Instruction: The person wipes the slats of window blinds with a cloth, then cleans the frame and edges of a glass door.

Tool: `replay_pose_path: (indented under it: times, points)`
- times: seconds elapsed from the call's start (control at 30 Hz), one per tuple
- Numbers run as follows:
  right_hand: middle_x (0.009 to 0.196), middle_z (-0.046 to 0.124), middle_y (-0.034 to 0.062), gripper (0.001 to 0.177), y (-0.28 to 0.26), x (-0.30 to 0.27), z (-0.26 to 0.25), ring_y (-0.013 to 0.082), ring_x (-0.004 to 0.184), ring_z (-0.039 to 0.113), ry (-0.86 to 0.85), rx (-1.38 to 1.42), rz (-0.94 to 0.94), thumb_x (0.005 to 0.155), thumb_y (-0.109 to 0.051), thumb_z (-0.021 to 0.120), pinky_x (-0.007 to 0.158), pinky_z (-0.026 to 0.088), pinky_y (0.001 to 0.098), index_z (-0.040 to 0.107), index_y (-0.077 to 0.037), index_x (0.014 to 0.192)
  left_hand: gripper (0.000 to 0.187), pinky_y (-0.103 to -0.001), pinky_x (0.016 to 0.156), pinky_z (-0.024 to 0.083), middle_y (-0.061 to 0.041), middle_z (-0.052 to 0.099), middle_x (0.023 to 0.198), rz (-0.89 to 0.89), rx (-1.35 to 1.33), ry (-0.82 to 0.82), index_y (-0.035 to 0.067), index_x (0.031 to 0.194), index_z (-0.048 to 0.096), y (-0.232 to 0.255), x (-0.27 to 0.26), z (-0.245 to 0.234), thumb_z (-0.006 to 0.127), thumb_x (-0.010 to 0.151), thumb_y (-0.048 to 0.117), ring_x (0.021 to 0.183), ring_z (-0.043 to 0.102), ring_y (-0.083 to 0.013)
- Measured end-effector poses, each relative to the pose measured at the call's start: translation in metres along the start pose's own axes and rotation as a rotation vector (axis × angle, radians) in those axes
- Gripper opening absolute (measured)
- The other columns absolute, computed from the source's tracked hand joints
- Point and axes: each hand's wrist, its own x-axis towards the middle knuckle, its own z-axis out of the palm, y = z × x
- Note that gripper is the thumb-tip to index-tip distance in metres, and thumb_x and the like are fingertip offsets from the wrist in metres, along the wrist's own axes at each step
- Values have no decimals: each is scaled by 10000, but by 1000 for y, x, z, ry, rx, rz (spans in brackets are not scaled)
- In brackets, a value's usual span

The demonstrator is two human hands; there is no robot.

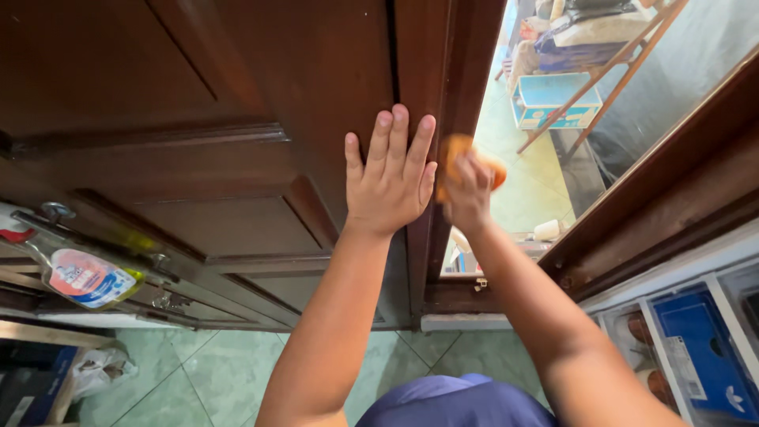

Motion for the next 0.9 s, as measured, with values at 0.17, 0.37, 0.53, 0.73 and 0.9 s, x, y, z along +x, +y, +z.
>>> replay_pose_path:
  times: [0.17,0.37,0.53,0.73,0.9]
  points:
    - [1309,673,71,413,-31,17,-41,360,1236,633,-132,213,300,729,12,581,1142,482,450,789,-95,1070,524,-556,1287,99,-167,363,1653,0,-12,28,112,1617,425,-2,-2,2,374,1142,328,1557,308,-301]
    - [1644,281,172,409,-52,164,-63,331,1457,454,189,695,280,1076,-127,607,1192,424,404,563,-90,1480,564,-573,1309,153,-273,306,1645,-32,-207,87,-6,1596,367,-6,-16,15,456,1127,294,1560,308,-421]
    - [1727,145,151,551,-66,147,-34,323,1628,165,93,827,265,1133,-207,453,1324,183,410,321,-117,1660,602,-561,1308,156,-269,298,1644,-39,-281,110,-13,1587,333,-8,-17,15,448,1075,283,1550,322,-434]
    - [1644,293,192,289,-88,-49,7,319,1489,423,112,1018,454,1166,-145,465,1203,424,464,450,-108,1453,596,-524,1299,170,-262,382,1606,-23,-258,95,-32,1562,388,-9,-11,6,404,1052,276,1534,351,-401]
    - [1359,519,126,191,-37,-23,-2,277,1218,587,327,925,554,1150,-126,529,1039,533,429,569,-73,1328,578,-511,1297,168,-242,420,1593,-35,-242,49,-44,1535,433,-7,-8,1,410,1054,275,1530,351,-381]
